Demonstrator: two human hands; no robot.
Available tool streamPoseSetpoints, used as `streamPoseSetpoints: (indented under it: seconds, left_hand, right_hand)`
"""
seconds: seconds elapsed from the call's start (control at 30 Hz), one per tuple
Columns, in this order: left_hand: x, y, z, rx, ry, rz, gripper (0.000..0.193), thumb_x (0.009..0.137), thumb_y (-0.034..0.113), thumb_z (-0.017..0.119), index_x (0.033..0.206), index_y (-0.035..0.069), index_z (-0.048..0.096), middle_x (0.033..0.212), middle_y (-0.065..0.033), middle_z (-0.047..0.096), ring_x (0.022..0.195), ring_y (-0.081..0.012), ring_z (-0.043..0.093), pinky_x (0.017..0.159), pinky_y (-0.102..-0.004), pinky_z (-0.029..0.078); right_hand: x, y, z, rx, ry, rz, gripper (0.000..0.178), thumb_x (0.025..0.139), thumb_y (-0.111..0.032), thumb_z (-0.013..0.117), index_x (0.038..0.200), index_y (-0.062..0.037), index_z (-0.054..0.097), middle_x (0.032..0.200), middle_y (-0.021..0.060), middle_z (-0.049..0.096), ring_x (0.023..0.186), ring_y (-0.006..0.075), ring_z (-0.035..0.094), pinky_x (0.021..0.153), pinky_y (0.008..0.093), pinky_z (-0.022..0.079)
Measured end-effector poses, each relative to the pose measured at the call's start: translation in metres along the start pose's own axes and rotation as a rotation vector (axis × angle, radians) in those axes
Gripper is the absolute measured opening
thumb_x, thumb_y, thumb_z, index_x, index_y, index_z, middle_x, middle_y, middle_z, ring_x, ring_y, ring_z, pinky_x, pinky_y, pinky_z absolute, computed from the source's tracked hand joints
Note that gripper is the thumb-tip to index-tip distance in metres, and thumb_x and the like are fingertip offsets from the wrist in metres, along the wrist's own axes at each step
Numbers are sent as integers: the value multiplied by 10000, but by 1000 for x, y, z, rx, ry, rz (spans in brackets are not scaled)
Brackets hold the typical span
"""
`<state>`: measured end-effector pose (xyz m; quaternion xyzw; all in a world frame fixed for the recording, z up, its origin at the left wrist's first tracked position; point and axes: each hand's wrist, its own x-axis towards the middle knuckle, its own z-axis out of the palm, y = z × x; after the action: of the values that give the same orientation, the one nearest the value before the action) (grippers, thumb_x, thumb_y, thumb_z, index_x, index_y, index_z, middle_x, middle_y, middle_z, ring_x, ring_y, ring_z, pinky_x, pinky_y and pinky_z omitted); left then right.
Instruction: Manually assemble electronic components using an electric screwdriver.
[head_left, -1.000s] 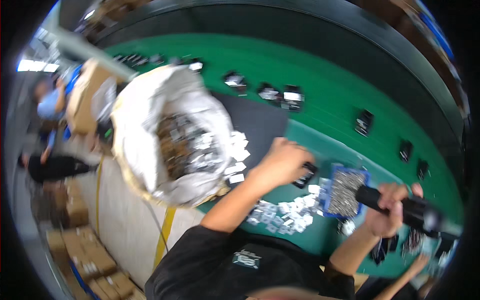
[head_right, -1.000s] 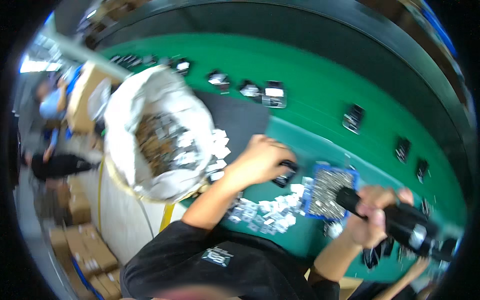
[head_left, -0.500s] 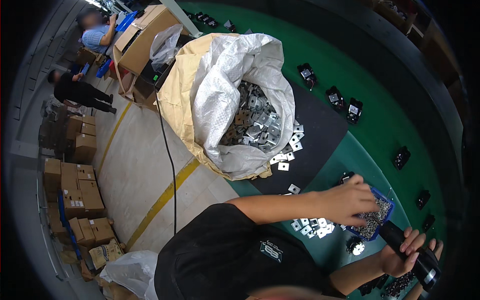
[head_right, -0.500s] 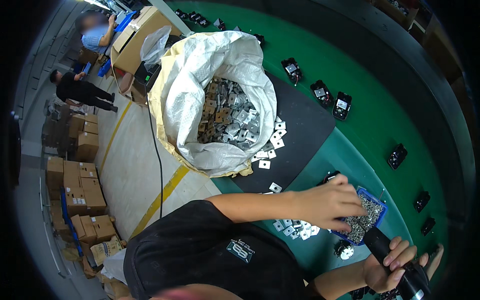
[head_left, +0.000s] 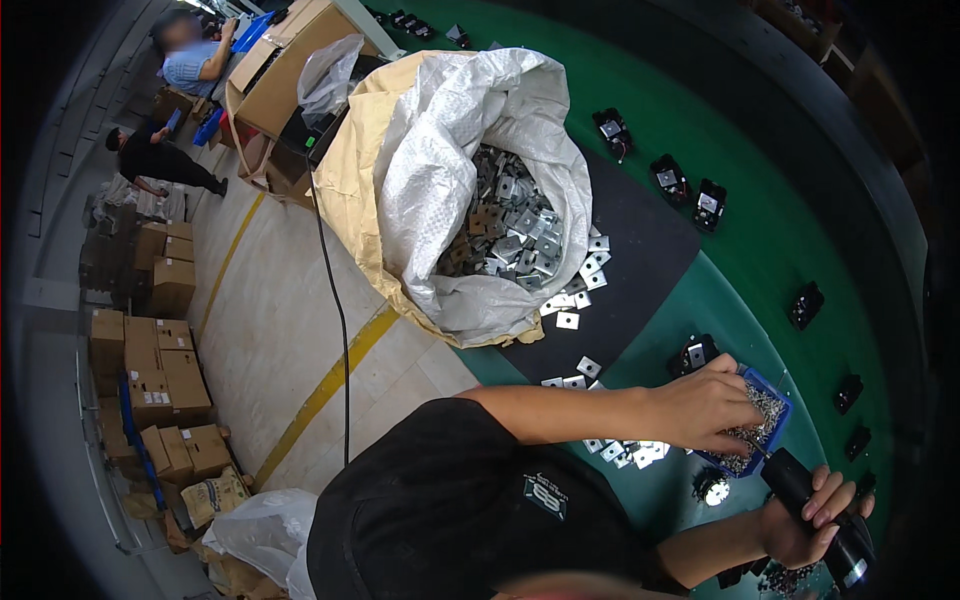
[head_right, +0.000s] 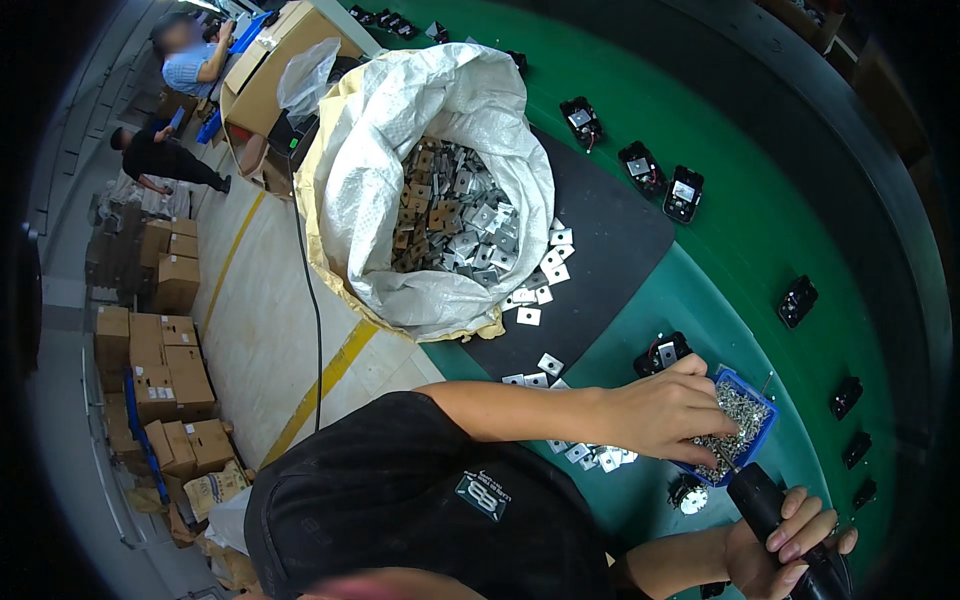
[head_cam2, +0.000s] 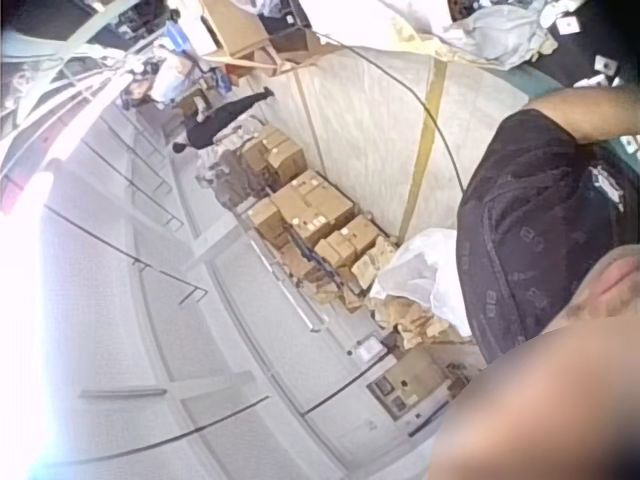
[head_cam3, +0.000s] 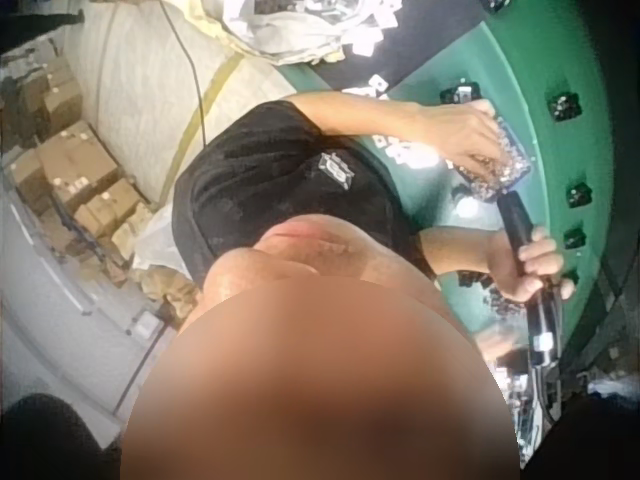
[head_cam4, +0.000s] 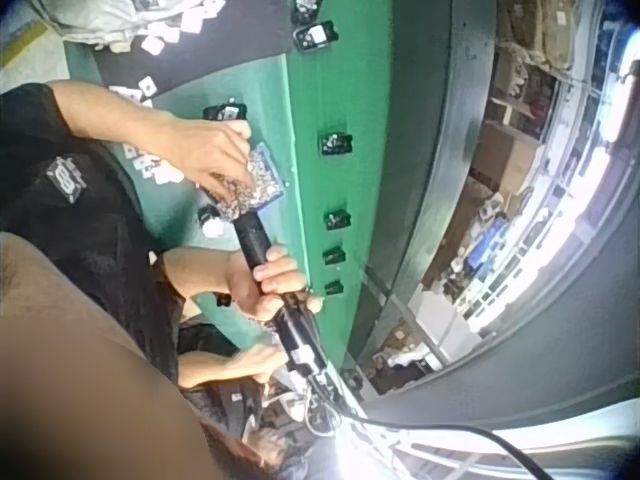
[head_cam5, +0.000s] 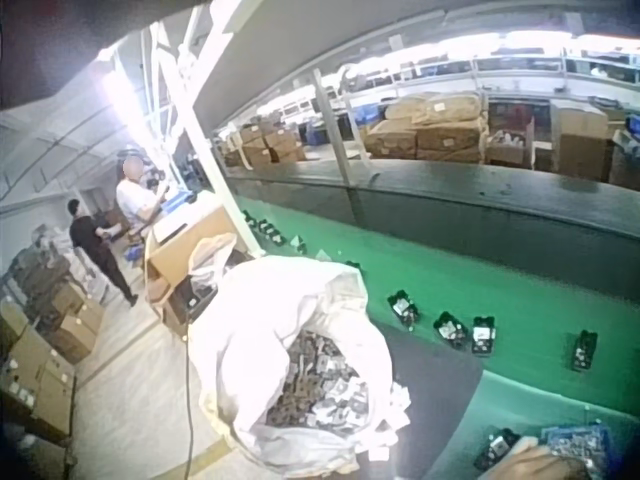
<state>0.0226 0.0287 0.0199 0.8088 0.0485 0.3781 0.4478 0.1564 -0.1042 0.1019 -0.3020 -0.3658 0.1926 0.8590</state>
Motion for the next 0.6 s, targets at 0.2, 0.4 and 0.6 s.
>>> streamPoseSetpoints:
  seconds: [0.2, 0.4, 0.6]
  left_hand:
    - [-2, -9, 7, -59, -24, 72, 193, 769, 302, 689, 826, 120, 655, 657, 5, 599, 655, -172, 540, 739, -340, 329]
    - [-5, -8, -2, -35, 38, 138, 207, 703, 182, 750, 860, 70, 676, 698, -24, 612, 652, -166, 570, 689, -323, 392]
    - [-5, -3, -10, 21, -79, -14, 184, 637, 111, 773, 795, 47, 704, 686, -26, 665, 605, -146, 592, 683, -300, 392]
  right_hand:
    - [0, -2, -4, -27, 20, -5, 410, 786, -109, 603, 1139, -41, 407, 683, -18, 421, 622, 76, 430, 777, 300, 335]
    - [5, -3, 13, 61, -84, 8, 465, 790, -137, 639, 1185, -111, 395, 698, -16, 490, 605, 101, 495, 710, 298, 381]
    - [8, 8, 8, 59, -245, 75, 520, 844, -147, 625, 1288, -169, 355, 741, -2, 509, 642, 152, 514, 753, 370, 457]
